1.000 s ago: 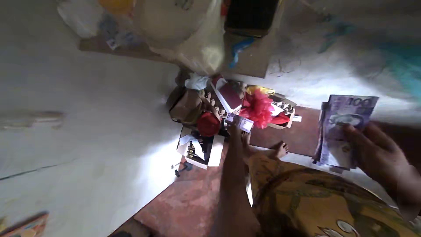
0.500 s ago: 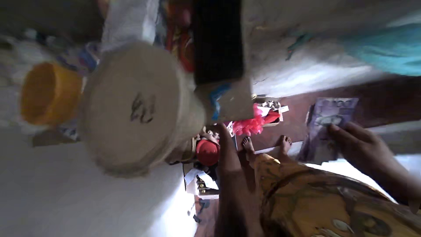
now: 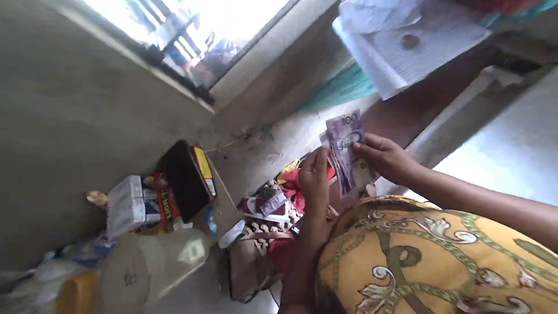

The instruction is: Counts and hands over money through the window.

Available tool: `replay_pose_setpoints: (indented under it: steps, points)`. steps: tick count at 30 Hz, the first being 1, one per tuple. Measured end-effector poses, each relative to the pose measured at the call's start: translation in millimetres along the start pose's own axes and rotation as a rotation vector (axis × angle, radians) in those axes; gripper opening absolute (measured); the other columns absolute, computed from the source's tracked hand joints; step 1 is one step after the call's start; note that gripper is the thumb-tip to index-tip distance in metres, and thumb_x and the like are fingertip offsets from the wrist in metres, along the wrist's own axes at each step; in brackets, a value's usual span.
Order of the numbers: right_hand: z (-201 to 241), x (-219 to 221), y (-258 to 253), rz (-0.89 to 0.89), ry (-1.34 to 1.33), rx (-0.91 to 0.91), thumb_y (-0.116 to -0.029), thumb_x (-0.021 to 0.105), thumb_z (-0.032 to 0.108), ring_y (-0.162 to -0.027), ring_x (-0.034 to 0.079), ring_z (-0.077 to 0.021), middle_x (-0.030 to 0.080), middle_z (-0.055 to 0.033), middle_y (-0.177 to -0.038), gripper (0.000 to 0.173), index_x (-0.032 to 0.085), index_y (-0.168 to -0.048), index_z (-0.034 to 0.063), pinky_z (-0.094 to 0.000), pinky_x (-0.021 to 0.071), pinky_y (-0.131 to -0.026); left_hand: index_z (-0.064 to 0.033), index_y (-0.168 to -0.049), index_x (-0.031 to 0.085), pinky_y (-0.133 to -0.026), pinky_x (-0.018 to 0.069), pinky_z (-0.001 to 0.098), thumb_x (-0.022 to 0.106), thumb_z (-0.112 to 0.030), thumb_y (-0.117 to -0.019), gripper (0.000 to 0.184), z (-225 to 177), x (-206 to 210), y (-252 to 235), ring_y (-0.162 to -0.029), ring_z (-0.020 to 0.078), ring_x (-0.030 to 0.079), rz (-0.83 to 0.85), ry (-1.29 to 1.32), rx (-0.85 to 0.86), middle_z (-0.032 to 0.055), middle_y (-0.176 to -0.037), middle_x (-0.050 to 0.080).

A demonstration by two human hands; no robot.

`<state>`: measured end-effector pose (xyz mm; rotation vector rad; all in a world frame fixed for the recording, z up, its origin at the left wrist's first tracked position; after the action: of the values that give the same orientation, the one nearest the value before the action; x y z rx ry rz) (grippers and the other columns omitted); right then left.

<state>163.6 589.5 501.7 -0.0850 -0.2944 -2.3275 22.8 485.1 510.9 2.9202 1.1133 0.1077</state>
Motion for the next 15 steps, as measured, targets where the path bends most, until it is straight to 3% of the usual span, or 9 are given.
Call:
replay_pose_setpoints:
  steps: [3, 6, 7, 9, 11, 13, 15]
  points:
    - [5.4, -12.4, 3.4, -0.093, -0.106, -0.018, -0.1082, 0.049, 0.014, -0.077, 0.068, -0.0058, 0.071, 0.0007, -0.092, 0.019, 0.064, -0.118, 0.0094, -0.0233, 0.0591, -0.071, 0.0005, -0.111, 0.067, -0.076, 0.0573, 0.0258, 0.055, -0.011, -0.1038, 0.018, -3.4, 7.0, 0.6, -0.079, 0.0058, 0.066, -0.103, 0.039, 0.041, 0.0015, -0.087, 0.069]
    - [8.3, -27.0, 1.8, -0.178, -0.179, -0.074, -0.1084, 0.048, 0.014, -0.079, 0.069, -0.0067, 0.071, 0.0003, -0.092, 0.019, 0.064, -0.116, 0.0079, -0.0259, 0.06, -0.072, -0.0007, -0.123, 0.045, -0.077, 0.0563, 0.0252, 0.055, -0.005, -0.1018, 0.024, -8.7, 3.4, -6.2, -0.082, 0.0047, 0.063, -0.219, -0.064, 0.154, 0.0035, -0.094, 0.062]
    - [10.3, -30.2, 1.7, -0.167, -0.192, -0.095, -0.108, 0.048, 0.013, -0.08, 0.069, -0.0066, 0.071, 0.0007, -0.093, 0.019, 0.064, -0.117, 0.0079, -0.0265, 0.0604, -0.075, 0.0027, -0.122, 0.046, -0.08, 0.0544, 0.0239, 0.053, -0.004, -0.1024, 0.022, -9.9, 2.8, -9.7, -0.085, 0.0046, 0.061, -0.218, -0.152, 0.209, 0.005, -0.097, 0.06]
    - [15.8, -32.5, 2.9, -0.113, -0.161, -0.096, -0.107, 0.05, 0.012, -0.079, 0.069, -0.0049, 0.072, 0.002, -0.092, 0.018, 0.065, -0.117, 0.0088, -0.0245, 0.0605, -0.073, 0.0078, -0.113, 0.062, -0.089, 0.0526, 0.0259, 0.05, 0.0, -0.1017, 0.019, -11.5, 6.9, -14.0, -0.098, 0.0099, 0.062, -0.166, -0.318, 0.308, 0.0116, -0.105, 0.065]
    - [21.3, -30.4, 4.0, -0.083, -0.085, -0.073, -0.1053, 0.055, 0.011, -0.073, 0.068, -0.0042, 0.072, 0.0015, -0.089, 0.016, 0.068, -0.115, 0.0082, -0.022, 0.0593, -0.067, 0.0032, -0.112, 0.07, -0.095, 0.0509, 0.0272, 0.047, 0.001, -0.1005, 0.026, -14.7, 17.6, -13.4, -0.11, 0.014, 0.06, -0.073, -0.386, 0.332, 0.0133, -0.116, 0.064]
    - [24.0, -26.7, 1.9, -0.078, -0.002, -0.066, -0.1038, 0.057, 0.009, -0.071, 0.067, -0.0033, 0.071, 0.0019, -0.085, 0.013, 0.068, -0.111, 0.0067, -0.0208, 0.0581, -0.066, 0.003, -0.118, 0.068, -0.094, 0.0503, 0.0255, 0.045, -0.005, -0.1029, 0.029, -16.7, 27.8, -9.6, -0.111, 0.0116, 0.058, 0.016, -0.319, 0.259, 0.0119, -0.122, 0.061]
    - [22.2, -23.7, -1.7, -0.077, 0.029, -0.057, -0.1029, 0.059, 0.008, -0.073, 0.067, -0.0035, 0.071, 0.0014, -0.086, 0.013, 0.068, -0.111, 0.0056, -0.0212, 0.058, -0.068, 0.0019, -0.116, 0.067, -0.086, 0.0512, 0.0215, 0.048, -0.015, -0.1055, 0.028, -15.6, 32.5, -7.3, -0.099, 0.0054, 0.059, 0.038, -0.234, 0.155, 0.0067, -0.117, 0.061]
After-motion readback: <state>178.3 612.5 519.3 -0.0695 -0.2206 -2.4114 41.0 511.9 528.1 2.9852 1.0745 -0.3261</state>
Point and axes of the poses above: each hand's wrist, its own y-axis away from the middle knuckle, its own x-axis out of the palm, z = x × y, the point moved 7 cm from there along -y, towards the middle knuckle
